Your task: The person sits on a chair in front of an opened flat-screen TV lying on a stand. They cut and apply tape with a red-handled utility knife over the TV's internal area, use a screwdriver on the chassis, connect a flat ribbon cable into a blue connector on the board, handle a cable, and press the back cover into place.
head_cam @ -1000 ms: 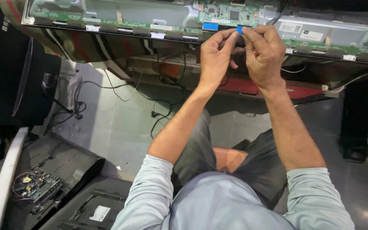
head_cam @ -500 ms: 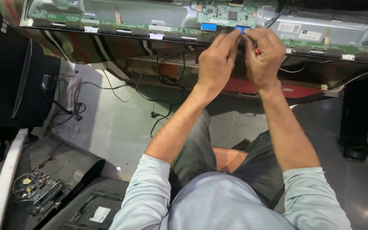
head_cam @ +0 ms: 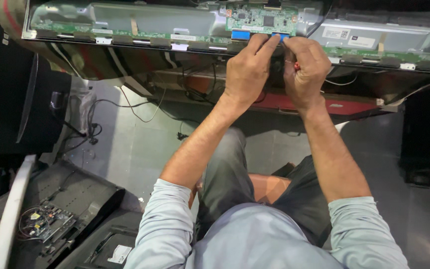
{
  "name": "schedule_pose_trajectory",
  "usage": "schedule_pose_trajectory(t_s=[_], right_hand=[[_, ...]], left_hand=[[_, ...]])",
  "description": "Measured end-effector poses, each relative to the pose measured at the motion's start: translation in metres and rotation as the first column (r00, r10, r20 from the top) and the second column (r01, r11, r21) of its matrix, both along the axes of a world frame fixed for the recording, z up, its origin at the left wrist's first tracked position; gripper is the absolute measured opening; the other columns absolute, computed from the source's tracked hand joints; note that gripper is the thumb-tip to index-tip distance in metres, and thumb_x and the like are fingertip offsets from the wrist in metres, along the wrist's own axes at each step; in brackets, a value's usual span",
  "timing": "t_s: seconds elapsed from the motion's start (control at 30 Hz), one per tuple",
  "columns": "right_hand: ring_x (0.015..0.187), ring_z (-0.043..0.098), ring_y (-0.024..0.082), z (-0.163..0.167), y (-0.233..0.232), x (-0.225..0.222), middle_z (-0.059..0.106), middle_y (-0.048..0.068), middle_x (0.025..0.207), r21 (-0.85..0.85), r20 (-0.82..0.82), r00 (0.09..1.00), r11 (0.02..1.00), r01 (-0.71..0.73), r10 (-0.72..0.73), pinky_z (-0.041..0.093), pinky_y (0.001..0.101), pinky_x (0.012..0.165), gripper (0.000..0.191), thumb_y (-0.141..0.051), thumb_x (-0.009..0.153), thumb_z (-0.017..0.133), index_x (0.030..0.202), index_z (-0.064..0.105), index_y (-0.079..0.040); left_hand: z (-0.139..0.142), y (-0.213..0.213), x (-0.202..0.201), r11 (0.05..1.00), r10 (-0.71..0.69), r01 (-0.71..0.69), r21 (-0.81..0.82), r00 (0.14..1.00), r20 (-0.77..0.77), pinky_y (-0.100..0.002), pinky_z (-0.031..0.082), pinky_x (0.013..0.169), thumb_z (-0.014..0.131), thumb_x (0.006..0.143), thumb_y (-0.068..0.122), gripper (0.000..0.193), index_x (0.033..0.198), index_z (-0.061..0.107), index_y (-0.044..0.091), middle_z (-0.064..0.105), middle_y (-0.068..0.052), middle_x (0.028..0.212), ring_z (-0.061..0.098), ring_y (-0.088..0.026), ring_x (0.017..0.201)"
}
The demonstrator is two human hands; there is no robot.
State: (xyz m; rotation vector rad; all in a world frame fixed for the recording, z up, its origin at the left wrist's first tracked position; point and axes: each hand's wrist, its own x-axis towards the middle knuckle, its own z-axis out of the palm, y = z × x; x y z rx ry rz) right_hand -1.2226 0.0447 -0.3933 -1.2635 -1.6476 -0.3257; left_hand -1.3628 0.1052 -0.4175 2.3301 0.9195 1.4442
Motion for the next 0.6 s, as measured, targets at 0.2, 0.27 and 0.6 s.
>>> schedule_pose_trajectory(t_s=[0.2, 0.27, 0.6], right_hand=[[0.098, 0.070, 0.033, 0.0019, -0.0002, -0.0014, 0.073, 0.015, 0.106, 0.000, 0.038, 0.999, 0.999, 0.034, -0.034, 0.056, 0.0404, 0.085, 0.023, 0.014, 0.094, 0.076, 0.112, 0.072, 0.000], [0.098, 0.071, 0.032, 0.0023, 0.0007, -0.0020, 0.073, 0.014, 0.106, 0.010, 0.012, 1.000, 1.000, 0.023, -0.023, 0.057, 0.0399, 0.084, 0.024, 0.014, 0.094, 0.076, 0.112, 0.072, 0.000], [0.098, 0.071, 0.031, 0.0015, -0.0003, 0.0007, 0.073, 0.014, 0.106, 0.001, 0.000, 1.000, 1.000, -0.013, 0.013, 0.057, 0.0392, 0.085, 0.025, 0.014, 0.095, 0.074, 0.115, 0.072, 0.000]], left_hand=[[-0.0001, -0.0004, -0.0001, 1.000, 0.003, -0.003, 0.001, 1.000, 0.004, -0.038, 0.059, 0.075, 0.068, 0.093, 0.003, 0.039, 0.129, 0.065, 0.015, 0.065, -0.003, 0.117, 0.072, -0.027, 0.091], [0.0007, -0.0004, -0.0005, 1.000, -0.006, 0.006, 0.001, 1.000, 0.012, -0.037, 0.059, 0.075, 0.068, 0.092, 0.002, 0.040, 0.129, 0.065, 0.014, 0.064, -0.003, 0.116, 0.072, -0.027, 0.091], [0.0022, -0.0026, -0.0017, 1.000, -0.007, 0.007, 0.008, 0.999, 0.039, -0.037, 0.060, 0.078, 0.068, 0.093, -0.001, 0.038, 0.129, 0.064, 0.013, 0.064, -0.004, 0.121, 0.072, -0.027, 0.095]])
